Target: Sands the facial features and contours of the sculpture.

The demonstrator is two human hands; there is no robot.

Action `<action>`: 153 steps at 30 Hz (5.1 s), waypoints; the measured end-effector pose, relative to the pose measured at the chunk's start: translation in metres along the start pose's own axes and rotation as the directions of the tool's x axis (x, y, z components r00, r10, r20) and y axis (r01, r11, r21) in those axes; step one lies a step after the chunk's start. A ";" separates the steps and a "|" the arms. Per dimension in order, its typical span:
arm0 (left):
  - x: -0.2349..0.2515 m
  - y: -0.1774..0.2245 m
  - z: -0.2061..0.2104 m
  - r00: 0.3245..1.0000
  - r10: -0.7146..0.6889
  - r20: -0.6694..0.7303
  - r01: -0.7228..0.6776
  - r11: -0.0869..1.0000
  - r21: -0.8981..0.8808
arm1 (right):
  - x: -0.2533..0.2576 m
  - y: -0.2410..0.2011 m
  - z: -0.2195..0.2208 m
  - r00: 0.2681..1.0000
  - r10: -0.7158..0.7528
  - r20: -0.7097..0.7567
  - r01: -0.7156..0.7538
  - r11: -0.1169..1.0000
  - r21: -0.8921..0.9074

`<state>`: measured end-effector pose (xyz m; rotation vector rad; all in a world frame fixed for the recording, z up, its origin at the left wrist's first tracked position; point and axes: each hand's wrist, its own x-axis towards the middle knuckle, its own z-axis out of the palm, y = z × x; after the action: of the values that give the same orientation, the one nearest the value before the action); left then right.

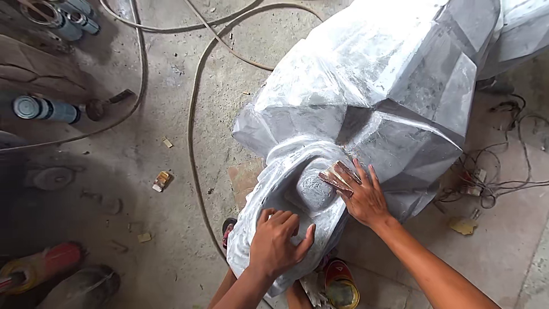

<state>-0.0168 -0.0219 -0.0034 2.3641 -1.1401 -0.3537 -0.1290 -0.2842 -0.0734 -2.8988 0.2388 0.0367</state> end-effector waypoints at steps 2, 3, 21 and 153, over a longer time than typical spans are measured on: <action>-0.001 0.000 0.000 1.000 -0.003 -0.001 0.003 1.000 0.003 | 0.019 -0.008 0.004 1.000 -0.028 0.000 0.028 0.999 0.034; 0.000 -0.001 0.000 1.000 -0.001 0.001 0.001 1.000 0.004 | 0.038 -0.013 0.003 0.997 -0.072 0.004 0.072 0.996 0.049; -0.004 0.000 -0.001 0.998 -0.052 -0.046 0.053 0.999 0.005 | 0.091 0.000 -0.021 0.817 -0.552 0.168 0.528 0.832 0.168; 0.004 -0.010 -0.002 0.996 0.081 0.035 -0.080 0.996 -0.032 | 0.039 -0.001 -0.037 0.835 0.524 0.171 -0.529 0.674 0.515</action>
<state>-0.0067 -0.0192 -0.0070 2.2867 -1.2339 -0.3847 -0.0900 -0.2978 -0.0390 -2.1655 0.9234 0.0667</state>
